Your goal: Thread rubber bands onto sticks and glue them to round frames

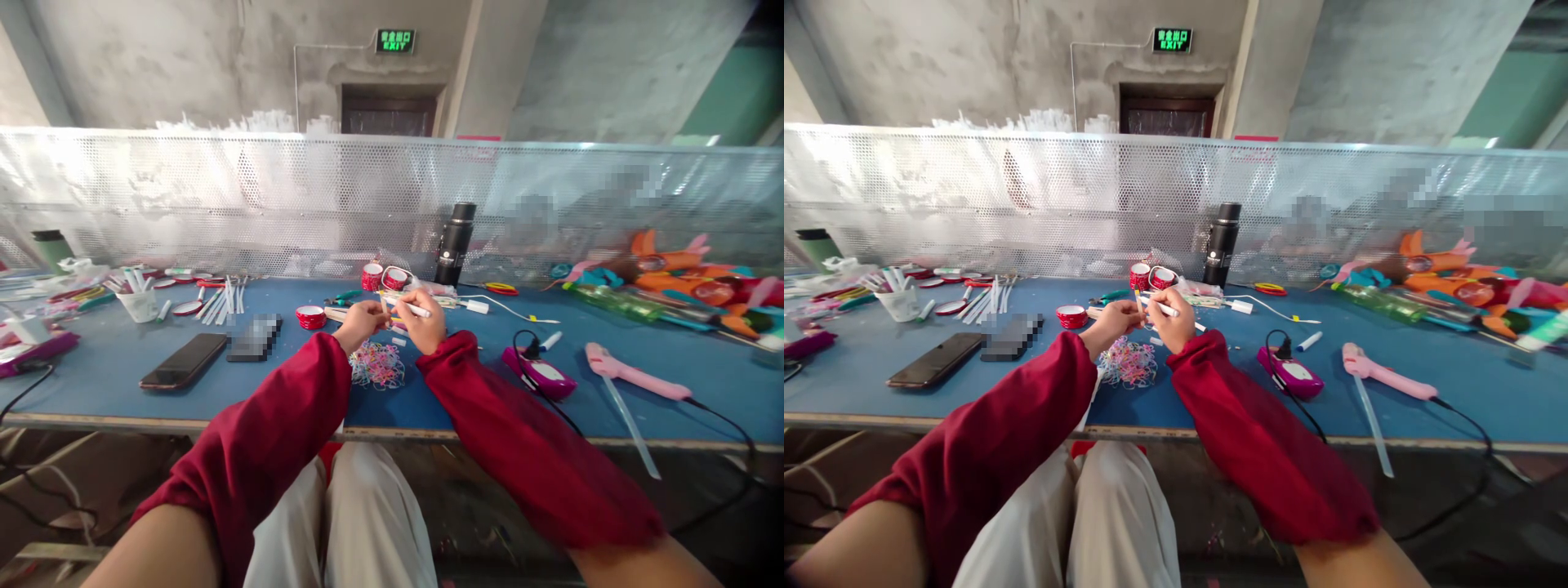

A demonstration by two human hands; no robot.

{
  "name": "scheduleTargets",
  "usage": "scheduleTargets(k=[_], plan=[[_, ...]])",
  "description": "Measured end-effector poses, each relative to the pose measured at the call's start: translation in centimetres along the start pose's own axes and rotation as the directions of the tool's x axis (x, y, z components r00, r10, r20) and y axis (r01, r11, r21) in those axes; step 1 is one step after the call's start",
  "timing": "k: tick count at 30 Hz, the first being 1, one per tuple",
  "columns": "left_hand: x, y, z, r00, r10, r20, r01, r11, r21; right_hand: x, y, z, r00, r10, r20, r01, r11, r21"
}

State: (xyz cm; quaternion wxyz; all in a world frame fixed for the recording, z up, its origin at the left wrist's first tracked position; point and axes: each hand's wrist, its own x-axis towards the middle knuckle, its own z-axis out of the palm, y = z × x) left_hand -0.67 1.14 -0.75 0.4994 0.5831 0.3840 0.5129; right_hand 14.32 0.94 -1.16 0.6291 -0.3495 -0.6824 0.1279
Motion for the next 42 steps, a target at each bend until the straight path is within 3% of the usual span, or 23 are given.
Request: scheduleTargets(k=[8,14,29,37,42], plan=[[0.14,-0.06,-0.02,1.000,0.002,-0.008,-0.002,1.000,0.019,0.07,0.19,-0.09,0.999,0.010,-0.037,-0.010,1.000,-0.010],[-0.19,0.29,0.09,1.000,-0.008,-0.002,0.008,1.000,0.018,-0.07,0.11,0.06,1.000,0.016,0.019,-0.016,1.000,-0.016],[-0.37,0.42,0.08,1.000,0.003,0.013,-0.003,1.000,0.000,-0.11,-0.06,-0.04,1.000,0.007,0.024,-0.006,0.999,-0.050],[-0.11,0.15,-0.06,0.999,0.035,-0.001,-0.035,0.999,-0.009,0.17,0.18,-0.27,0.998,0.006,-0.058,-0.009,0.998,-0.056],[-0.35,0.44,-0.01,1.000,0.005,-0.004,-0.005,1.000,-0.008,-0.02,0.17,-0.03,1.000,-0.004,-0.007,0.004,1.000,-0.019]])
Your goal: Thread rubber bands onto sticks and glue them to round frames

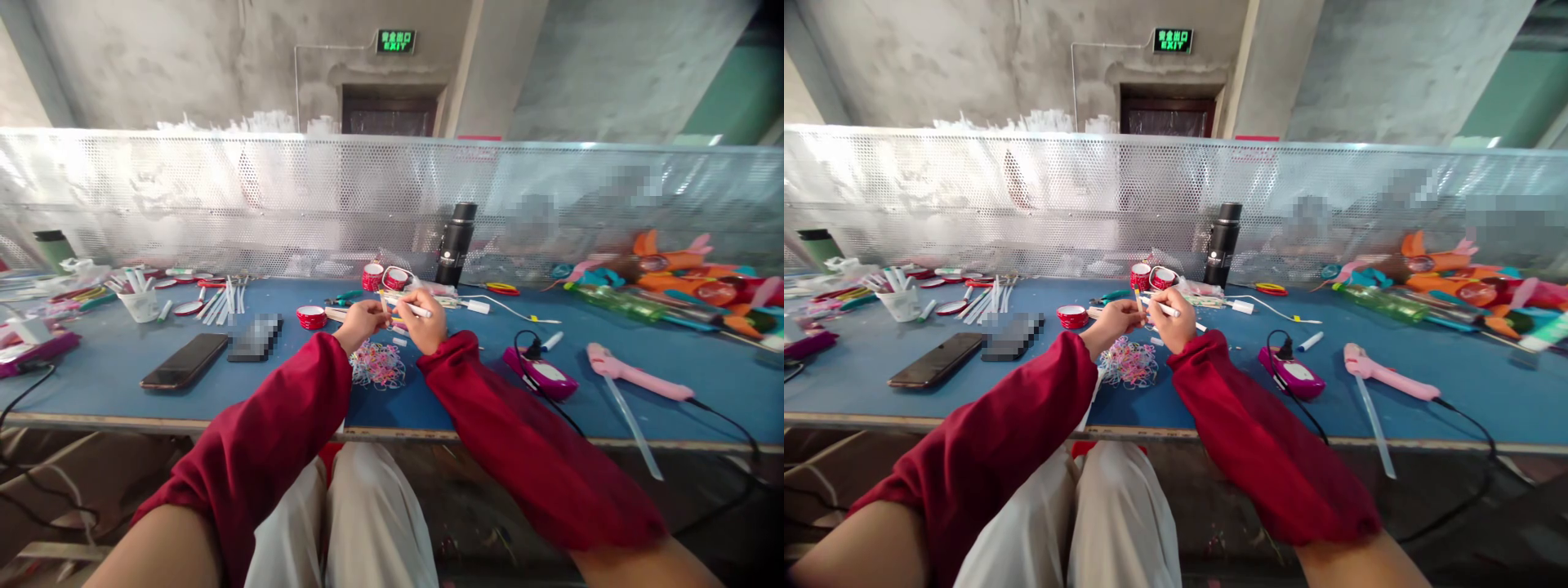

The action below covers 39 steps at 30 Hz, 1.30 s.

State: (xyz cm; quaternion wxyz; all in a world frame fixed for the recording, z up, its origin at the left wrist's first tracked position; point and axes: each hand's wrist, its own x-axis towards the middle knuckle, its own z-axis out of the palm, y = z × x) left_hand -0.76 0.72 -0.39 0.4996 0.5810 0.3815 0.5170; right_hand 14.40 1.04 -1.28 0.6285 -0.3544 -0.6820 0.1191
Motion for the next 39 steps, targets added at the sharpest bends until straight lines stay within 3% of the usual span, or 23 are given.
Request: scheduleTargets(k=[6,13,20,39], plan=[[-0.21,0.28,0.12,1.000,0.011,0.019,-0.010,1.000,-0.012,-0.02,0.07,0.06,1.000,-0.002,0.021,0.003,0.999,-0.038],[0.27,-0.30,-0.06,1.000,0.030,0.003,-0.030,1.000,-0.007,0.09,0.00,-0.15,0.999,0.003,-0.036,-0.005,0.999,-0.039],[0.10,-0.03,0.05,1.000,0.022,0.016,-0.022,1.000,0.003,-0.05,-0.09,0.08,1.000,-0.003,0.023,0.003,1.000,-0.013],[0.49,-0.53,-0.10,1.000,0.026,0.015,-0.026,1.000,0.014,-0.02,0.14,0.00,1.000,-0.020,0.009,0.020,1.000,-0.022]])
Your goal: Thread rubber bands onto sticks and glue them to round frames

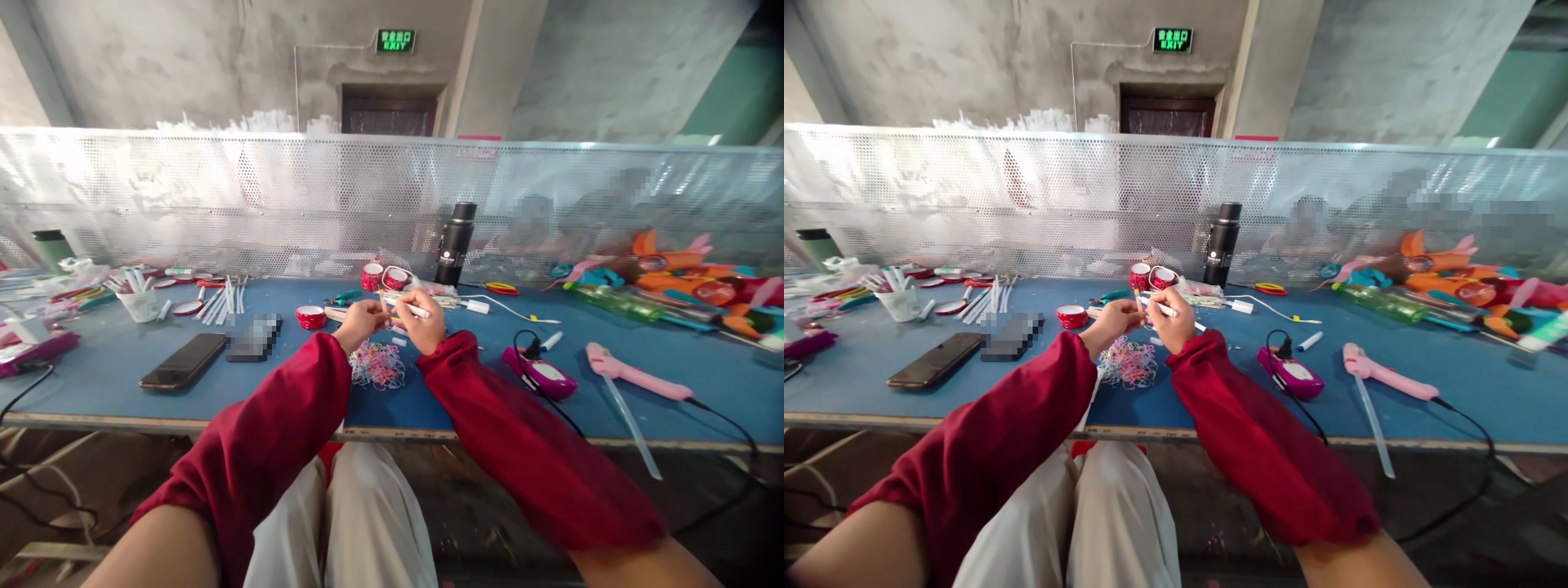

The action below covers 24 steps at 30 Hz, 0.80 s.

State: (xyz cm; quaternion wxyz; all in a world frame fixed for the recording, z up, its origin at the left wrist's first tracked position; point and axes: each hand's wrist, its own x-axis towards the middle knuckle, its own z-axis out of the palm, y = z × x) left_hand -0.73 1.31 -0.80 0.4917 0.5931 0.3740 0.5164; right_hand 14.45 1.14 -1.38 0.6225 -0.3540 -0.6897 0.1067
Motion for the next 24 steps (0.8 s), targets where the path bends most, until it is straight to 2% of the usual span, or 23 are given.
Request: scheduleTargets(k=[7,13,19,24], plan=[[-0.07,0.14,0.11,1.000,-0.011,-0.002,0.011,1.000,-0.006,0.03,0.03,0.07,1.000,-0.011,0.015,0.011,1.000,-0.008],[-0.13,0.25,0.08,1.000,-0.011,-0.021,0.011,1.000,-0.008,0.02,-0.15,-0.09,0.999,-0.004,-0.033,0.003,1.000,-0.027],[-0.29,0.47,0.18,1.000,-0.020,-0.008,0.020,1.000,-0.010,-0.07,-0.04,0.19,1.000,-0.004,0.013,0.004,1.000,0.007],[-0.36,0.52,0.23,0.999,-0.032,-0.022,0.032,0.999,-0.022,0.03,-0.03,0.05,0.999,0.014,-0.031,-0.015,0.999,-0.029]])
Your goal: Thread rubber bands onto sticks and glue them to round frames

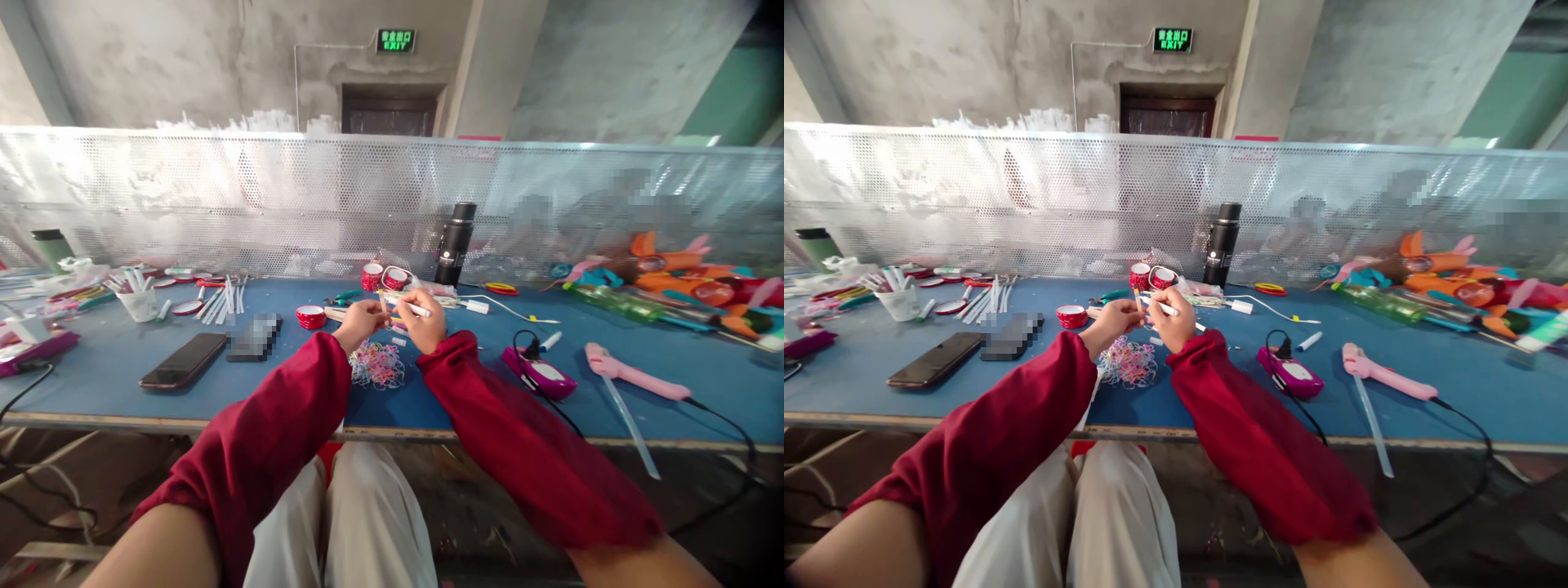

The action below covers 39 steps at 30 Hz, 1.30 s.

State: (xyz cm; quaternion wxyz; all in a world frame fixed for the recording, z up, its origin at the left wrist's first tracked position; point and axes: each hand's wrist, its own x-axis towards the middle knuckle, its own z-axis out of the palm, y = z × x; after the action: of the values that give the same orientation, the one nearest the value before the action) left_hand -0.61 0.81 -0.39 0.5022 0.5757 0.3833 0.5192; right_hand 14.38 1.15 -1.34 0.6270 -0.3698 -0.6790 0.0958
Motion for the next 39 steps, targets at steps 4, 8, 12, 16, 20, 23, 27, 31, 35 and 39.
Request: scheduleTargets(k=[4,8,12,16,20,23,27,31,35,39], plan=[[-0.1,0.1,0.1,1.000,-0.008,-0.005,0.008,1.000,-0.010,-0.1,0.1,0.0,1.000,0.000,0.011,0.000,1.000,0.010],[0.0,0.0,0.0,1.000,-0.004,0.004,0.004,1.000,-0.005,-0.1,0.2,0.1,0.999,-0.002,0.036,0.002,1.000,0.003],[0.1,-0.2,0.0,1.000,-0.005,-0.007,0.005,1.000,0.001,-0.1,-0.1,0.0,1.000,0.000,-0.003,0.000,1.000,0.005],[0.2,-0.2,0.0,1.000,-0.010,-0.001,0.010,1.000,0.005,-0.1,-0.2,0.0,1.000,0.002,0.017,-0.003,1.000,0.029],[0.3,-0.3,-0.1,1.000,-0.007,-0.001,0.007,1.000,0.018,0.0,-0.1,0.1,1.000,0.002,-0.009,-0.002,1.000,0.021],[0.3,-0.5,-0.1,1.000,-0.008,0.005,0.008,0.999,0.036,0.0,0.0,0.1,1.000,-0.006,0.001,0.006,1.000,0.024],[0.2,-0.4,-0.2,1.000,-0.005,-0.003,0.005,1.000,0.024,0.1,-0.1,-0.1,0.999,-0.006,-0.035,0.006,1.000,0.018],[0.0,-0.2,-0.1,1.000,-0.010,0.015,0.010,1.000,-0.024,0.3,0.0,-0.1,0.996,0.066,-0.052,-0.061,0.993,0.106],[-0.2,0.0,0.0,0.997,-0.043,0.067,0.045,0.999,-0.030,0.2,0.7,0.3,0.991,0.132,0.036,-0.136,0.980,0.148],[-0.2,-0.1,0.0,0.995,-0.048,0.092,0.045,0.998,0.036,-0.1,1.5,1.0,0.971,0.221,0.093,-0.239,0.930,0.279]])
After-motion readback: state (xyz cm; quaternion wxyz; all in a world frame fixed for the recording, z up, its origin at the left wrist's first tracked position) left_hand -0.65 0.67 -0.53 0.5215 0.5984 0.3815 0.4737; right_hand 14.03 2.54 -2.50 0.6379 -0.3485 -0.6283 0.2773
